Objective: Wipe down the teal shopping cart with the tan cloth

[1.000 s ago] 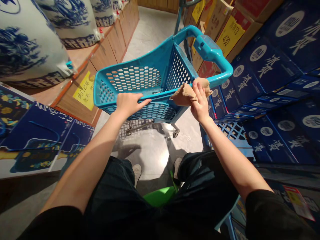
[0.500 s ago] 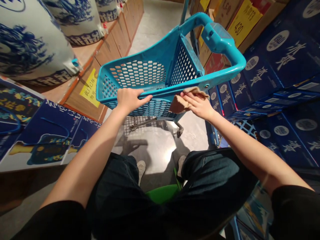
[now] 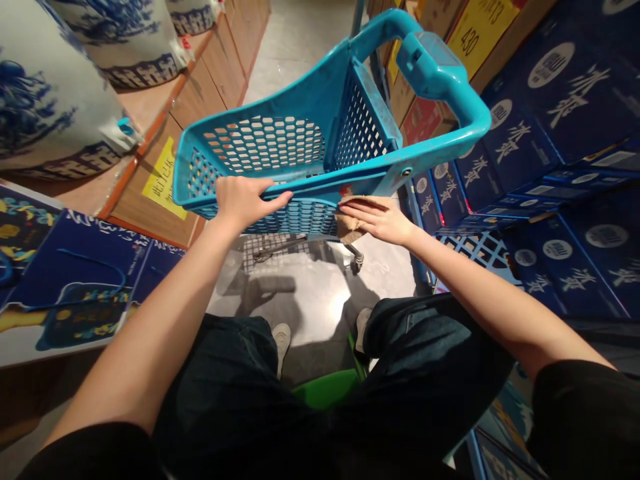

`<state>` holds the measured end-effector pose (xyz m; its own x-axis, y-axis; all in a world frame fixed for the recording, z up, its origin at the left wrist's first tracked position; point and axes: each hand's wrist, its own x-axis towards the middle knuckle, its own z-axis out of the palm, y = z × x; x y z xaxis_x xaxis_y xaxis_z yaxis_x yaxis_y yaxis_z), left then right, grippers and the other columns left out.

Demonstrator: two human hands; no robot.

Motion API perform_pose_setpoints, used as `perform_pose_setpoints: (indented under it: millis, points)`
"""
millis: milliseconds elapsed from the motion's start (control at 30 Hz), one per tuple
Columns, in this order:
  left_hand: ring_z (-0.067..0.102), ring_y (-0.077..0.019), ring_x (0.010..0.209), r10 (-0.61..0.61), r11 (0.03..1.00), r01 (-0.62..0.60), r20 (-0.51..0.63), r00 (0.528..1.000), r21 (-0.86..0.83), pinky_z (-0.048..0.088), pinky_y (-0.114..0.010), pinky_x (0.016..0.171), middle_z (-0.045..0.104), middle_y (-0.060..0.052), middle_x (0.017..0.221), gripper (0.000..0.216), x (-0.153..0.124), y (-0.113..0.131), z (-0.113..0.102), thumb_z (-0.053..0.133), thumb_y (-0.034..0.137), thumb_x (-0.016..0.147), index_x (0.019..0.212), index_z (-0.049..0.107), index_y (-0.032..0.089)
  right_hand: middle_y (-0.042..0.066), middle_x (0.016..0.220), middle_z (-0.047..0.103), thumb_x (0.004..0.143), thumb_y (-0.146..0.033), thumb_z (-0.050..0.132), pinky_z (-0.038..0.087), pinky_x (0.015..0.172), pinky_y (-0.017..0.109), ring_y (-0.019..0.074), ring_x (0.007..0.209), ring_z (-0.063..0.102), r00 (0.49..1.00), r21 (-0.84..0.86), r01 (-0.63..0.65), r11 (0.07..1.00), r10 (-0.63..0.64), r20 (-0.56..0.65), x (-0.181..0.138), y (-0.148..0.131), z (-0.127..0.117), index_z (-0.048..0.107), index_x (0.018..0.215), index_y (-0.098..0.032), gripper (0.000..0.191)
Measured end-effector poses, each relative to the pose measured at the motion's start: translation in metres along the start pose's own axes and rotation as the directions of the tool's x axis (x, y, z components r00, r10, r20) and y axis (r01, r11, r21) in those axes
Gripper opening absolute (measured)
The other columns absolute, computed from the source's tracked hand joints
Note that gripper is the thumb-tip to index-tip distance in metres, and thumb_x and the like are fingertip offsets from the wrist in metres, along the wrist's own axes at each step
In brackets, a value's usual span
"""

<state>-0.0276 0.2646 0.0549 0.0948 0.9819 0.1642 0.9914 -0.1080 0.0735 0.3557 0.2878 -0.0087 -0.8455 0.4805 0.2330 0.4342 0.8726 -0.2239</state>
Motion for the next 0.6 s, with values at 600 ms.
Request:
perform_pose_setpoints:
  millis: [600]
  points:
    - [0.077,-0.0388,0.097,-0.022,1.000,0.022,-0.007,1.000,-0.018,0.033,-0.042,0.076,0.078,-0.013,0.084,0.061,0.001,0.000,0.001,0.053,0.079,0.103,0.094,0.084,0.027,-0.001,0.179,0.063,0.127,-0.041,0.032,0.026,0.154,0.067,0.0235,0.177,0.048,0.964,-0.194,-0.167,0.967,0.118,-0.239,0.009,-0.005,-0.029,0.080,0.141,-0.034,0.050]
